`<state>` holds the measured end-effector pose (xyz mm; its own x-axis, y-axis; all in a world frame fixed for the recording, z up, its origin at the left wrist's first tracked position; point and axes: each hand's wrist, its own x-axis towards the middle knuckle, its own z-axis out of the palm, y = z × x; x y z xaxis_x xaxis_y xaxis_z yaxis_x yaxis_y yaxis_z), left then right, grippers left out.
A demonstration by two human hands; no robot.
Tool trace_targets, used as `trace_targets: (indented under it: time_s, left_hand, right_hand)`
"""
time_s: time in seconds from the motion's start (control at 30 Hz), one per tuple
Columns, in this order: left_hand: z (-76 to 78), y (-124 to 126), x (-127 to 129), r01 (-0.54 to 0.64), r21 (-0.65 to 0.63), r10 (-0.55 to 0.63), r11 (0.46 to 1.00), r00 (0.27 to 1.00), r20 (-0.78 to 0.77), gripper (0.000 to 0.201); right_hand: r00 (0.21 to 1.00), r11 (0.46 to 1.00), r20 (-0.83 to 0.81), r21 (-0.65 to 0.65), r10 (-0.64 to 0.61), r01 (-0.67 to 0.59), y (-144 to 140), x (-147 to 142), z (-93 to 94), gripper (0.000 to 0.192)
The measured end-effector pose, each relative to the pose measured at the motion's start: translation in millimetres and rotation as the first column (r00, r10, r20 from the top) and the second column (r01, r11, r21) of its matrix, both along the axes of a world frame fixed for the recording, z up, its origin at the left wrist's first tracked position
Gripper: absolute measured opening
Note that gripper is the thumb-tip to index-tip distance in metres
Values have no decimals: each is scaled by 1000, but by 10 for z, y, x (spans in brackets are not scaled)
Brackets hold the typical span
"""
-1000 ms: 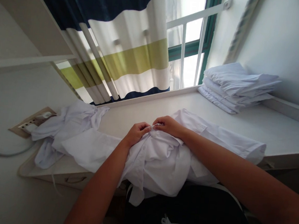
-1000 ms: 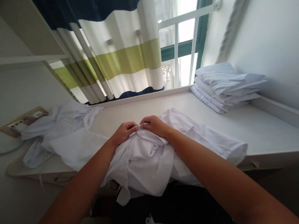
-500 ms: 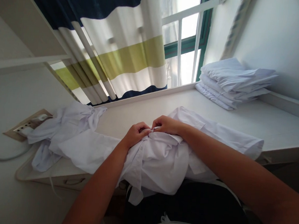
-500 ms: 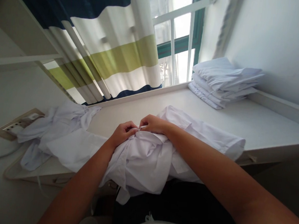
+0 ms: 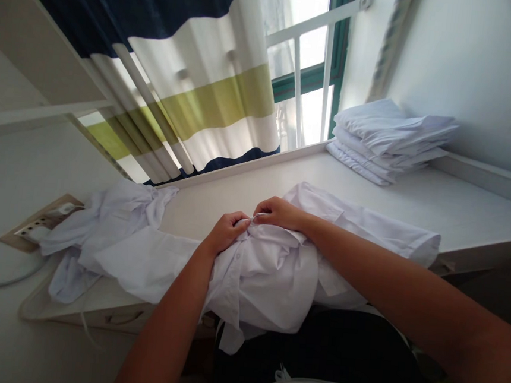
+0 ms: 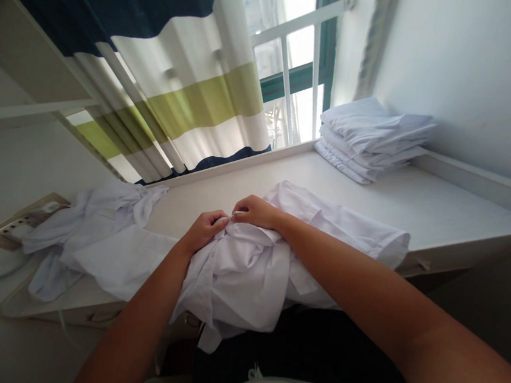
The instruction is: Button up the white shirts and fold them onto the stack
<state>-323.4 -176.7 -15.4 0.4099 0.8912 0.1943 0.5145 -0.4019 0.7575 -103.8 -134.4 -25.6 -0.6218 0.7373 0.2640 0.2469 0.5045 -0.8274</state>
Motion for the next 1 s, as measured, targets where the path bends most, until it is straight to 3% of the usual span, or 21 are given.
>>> trace_targets:
  time_s: [0.43, 0.7, 0.87, 1.0]
  left_hand:
    - [23, -28, -35, 33, -146, -21, 989, 996, 87, 35]
    - [7, -12, -55, 65, -201, -40, 977, 992, 124, 34]
    - [9, -17, -55, 82, -186, -62, 979, 992, 109, 28]
    - [-8, 1, -50, 25, -149, -2, 989, 989, 149, 29]
  right_hand:
    - [1000, 999, -25, 38, 15, -14, -21, -20, -16, 24]
    - [995, 994, -8, 36, 100, -99, -40, -10, 26, 26]
    - [997, 997, 14, -2, 80, -80, -50, -21, 16, 25]
    - [1000, 998, -10, 69, 12, -11, -38, -57, -30, 22]
